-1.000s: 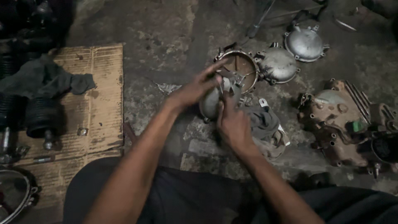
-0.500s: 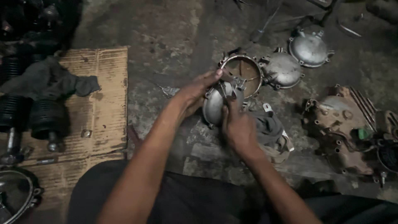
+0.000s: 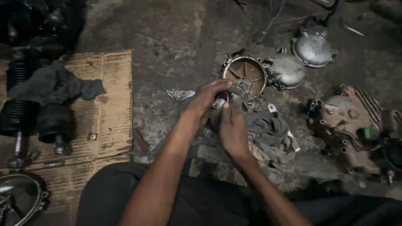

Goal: The person sits on the floor and uses a screwdriver to adjust a small metal component on a circular engine part. They repeatedly insert the screwdriver, turn it, and reposition the part while surrounded by other disassembled engine components.

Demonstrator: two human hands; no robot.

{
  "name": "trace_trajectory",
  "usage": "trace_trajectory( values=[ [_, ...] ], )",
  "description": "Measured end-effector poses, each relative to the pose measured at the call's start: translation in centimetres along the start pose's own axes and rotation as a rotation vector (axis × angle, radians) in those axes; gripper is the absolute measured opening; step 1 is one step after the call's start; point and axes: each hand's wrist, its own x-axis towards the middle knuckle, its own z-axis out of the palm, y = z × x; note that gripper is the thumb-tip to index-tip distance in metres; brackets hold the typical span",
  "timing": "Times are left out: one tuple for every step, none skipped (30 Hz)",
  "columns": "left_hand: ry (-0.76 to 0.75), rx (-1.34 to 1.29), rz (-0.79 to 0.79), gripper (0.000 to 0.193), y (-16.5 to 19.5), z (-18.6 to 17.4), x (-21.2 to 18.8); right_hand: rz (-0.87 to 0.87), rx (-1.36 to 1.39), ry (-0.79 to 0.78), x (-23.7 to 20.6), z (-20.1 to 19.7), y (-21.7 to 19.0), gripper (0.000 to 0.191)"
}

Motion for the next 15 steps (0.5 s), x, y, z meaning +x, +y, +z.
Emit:
trace_trajectory(
  values=[
    [0.021,-0.022,0.002,0.043,0.0,-0.1,0.1,0.032,0.004,-0.026,0.6,0.0,0.1,0.044],
    [0.029,-0.039,-0.004,0.042,-0.1,-0.3,0.1,-0.199,-0.017,-0.197,0.9,0.0,0.2,0.034],
    [0.037,-0.059,-0.012,0.042,-0.3,-0.3,0.0,-0.427,-0.041,-0.37,1.0,-0.2,0.3,0.026],
    [0.041,-0.083,-0.022,0.042,-0.5,-0.2,0.0,-0.651,-0.07,-0.544,1.0,-0.5,0.4,0.021],
    [-0.008,-0.052,-0.025,0.043,-0.6,-0.1,0.0,-0.459,-0.014,-0.496,0.7,-0.7,0.4,0.022],
    [-0.06,-0.019,-0.03,0.043,-0.8,0.0,-0.1,-0.267,0.041,-0.438,0.0,-0.8,0.4,0.023],
    [-0.11,0.015,-0.033,0.044,-0.9,0.0,0.0,-0.079,0.096,-0.377,-0.5,-1.0,0.3,0.024],
    [-0.088,0.019,-0.033,0.044,-0.9,0.1,0.1,-0.036,0.094,-0.418,-0.5,-1.2,0.2,0.026],
    [-0.064,0.022,-0.039,0.044,-1.0,0.2,0.3,0.013,0.093,-0.463,-0.5,-1.6,0.1,0.028],
    [-0.042,0.023,-0.048,0.044,-1.2,0.3,0.3,0.064,0.09,-0.507,-0.5,-1.8,0.1,0.031],
    [-0.048,0.013,-0.015,0.044,-1.3,0.4,0.4,0.125,0.026,-0.49,-0.5,-2.0,0.2,0.036],
    [-0.057,0.0,0.025,0.043,-1.3,0.4,0.6,0.182,-0.042,-0.47,-0.3,-2.4,0.5,0.042],
    [-0.062,-0.012,0.06,0.042,-1.4,0.4,0.7,0.242,-0.107,-0.453,-0.1,-2.6,0.8,0.048],
    [-0.063,-0.031,0.069,0.041,-1.7,0.3,0.8,0.218,-0.096,-0.436,-0.1,-2.8,1.4,0.046],
    [-0.061,-0.05,0.079,0.04,-1.9,0.2,0.8,0.192,-0.084,-0.422,0.0,-3.2,2.0,0.046]
  ],
)
